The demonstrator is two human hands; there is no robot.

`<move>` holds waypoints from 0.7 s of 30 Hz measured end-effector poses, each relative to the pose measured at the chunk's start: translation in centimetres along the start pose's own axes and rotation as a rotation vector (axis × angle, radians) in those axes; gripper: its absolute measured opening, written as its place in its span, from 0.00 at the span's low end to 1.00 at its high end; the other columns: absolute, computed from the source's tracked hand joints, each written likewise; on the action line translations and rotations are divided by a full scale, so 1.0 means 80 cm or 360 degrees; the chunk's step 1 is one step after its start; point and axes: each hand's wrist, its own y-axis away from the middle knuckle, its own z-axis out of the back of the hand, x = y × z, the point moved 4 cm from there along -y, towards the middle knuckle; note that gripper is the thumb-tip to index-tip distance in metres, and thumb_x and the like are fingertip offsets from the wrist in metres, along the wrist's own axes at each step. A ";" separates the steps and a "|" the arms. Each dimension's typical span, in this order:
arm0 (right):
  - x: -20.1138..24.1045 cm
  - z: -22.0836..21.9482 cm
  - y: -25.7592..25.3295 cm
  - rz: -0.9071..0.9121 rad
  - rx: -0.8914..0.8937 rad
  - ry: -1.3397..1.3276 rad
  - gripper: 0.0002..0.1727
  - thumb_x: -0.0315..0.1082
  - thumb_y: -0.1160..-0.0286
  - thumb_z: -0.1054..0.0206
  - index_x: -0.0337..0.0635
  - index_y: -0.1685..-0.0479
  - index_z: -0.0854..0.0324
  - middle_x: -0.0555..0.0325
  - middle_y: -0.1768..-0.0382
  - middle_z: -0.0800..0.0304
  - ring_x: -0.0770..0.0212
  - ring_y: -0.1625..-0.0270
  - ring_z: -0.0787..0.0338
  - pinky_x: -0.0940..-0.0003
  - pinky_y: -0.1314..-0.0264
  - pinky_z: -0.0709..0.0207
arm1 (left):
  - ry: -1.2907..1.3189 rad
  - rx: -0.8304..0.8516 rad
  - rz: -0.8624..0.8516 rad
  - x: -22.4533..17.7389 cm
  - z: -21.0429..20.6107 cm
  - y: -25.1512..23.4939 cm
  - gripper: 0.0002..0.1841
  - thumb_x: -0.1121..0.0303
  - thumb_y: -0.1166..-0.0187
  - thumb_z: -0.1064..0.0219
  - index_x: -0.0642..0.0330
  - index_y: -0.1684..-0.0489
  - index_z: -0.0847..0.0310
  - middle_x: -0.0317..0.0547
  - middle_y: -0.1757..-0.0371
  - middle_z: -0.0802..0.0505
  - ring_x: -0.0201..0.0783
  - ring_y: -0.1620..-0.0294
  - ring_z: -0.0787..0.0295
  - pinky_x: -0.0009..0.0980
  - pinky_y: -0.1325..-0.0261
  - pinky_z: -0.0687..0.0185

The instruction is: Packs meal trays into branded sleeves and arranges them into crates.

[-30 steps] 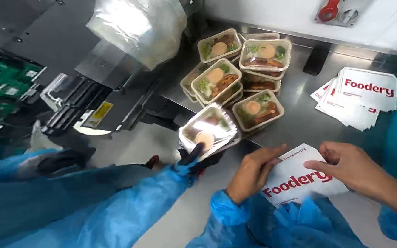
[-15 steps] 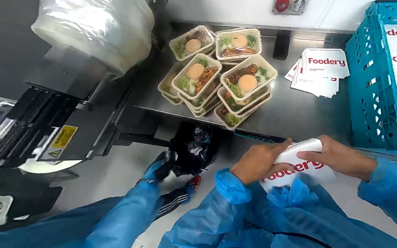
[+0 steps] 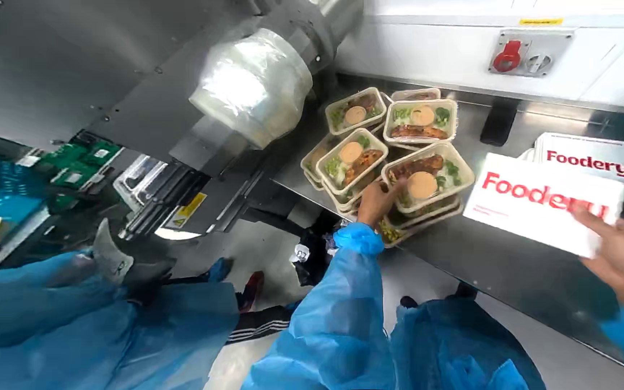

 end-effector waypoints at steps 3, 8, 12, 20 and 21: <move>-0.010 -0.050 -0.075 -0.0176 0.0247 -0.0063 0.17 0.41 0.14 0.38 0.48 0.31 0.25 0.63 0.49 0.08 0.69 0.51 0.07 0.66 0.48 0.09 | 0.0745 0.0051 -0.0220 0.000 -0.028 0.002 0.18 0.61 0.17 0.31 0.68 0.41 0.20 0.55 0.54 0.08 0.44 0.55 0.08 0.46 0.46 0.11; 0.018 -0.043 -0.042 -0.0140 0.0563 -0.0122 0.15 0.37 0.11 0.48 0.54 0.34 0.23 0.66 0.51 0.06 0.70 0.52 0.06 0.67 0.51 0.08 | 0.1108 0.0196 -0.0486 0.001 0.007 0.087 0.18 0.64 0.11 0.43 0.57 0.28 0.25 0.43 0.48 0.06 0.35 0.53 0.06 0.38 0.48 0.07; 0.050 -0.027 0.045 -0.0011 0.0782 -0.0162 0.18 0.32 0.17 0.52 0.58 0.46 0.16 0.69 0.57 0.03 0.74 0.56 0.05 0.73 0.52 0.09 | 0.0818 0.0403 -0.0911 0.000 0.062 0.155 0.20 0.56 0.15 0.36 0.46 0.27 0.22 0.36 0.44 0.06 0.31 0.48 0.07 0.33 0.44 0.08; 0.027 0.056 0.187 0.0098 0.0368 -0.0127 0.15 0.54 0.32 0.24 0.64 0.50 0.10 0.70 0.58 0.03 0.73 0.55 0.06 0.72 0.52 0.10 | 0.1146 0.0868 -0.0858 -0.011 -0.035 0.198 0.43 0.53 0.16 0.35 0.57 0.09 0.63 0.27 0.25 0.19 0.19 0.30 0.18 0.26 0.26 0.19; 0.024 0.080 0.197 0.0185 0.0153 -0.0043 0.21 0.63 0.34 0.26 0.63 0.49 0.11 0.69 0.58 0.04 0.73 0.56 0.06 0.71 0.54 0.10 | 0.1262 0.0950 -0.0828 -0.017 -0.060 0.196 0.45 0.52 0.16 0.34 0.57 0.10 0.66 0.27 0.23 0.20 0.20 0.29 0.18 0.26 0.26 0.19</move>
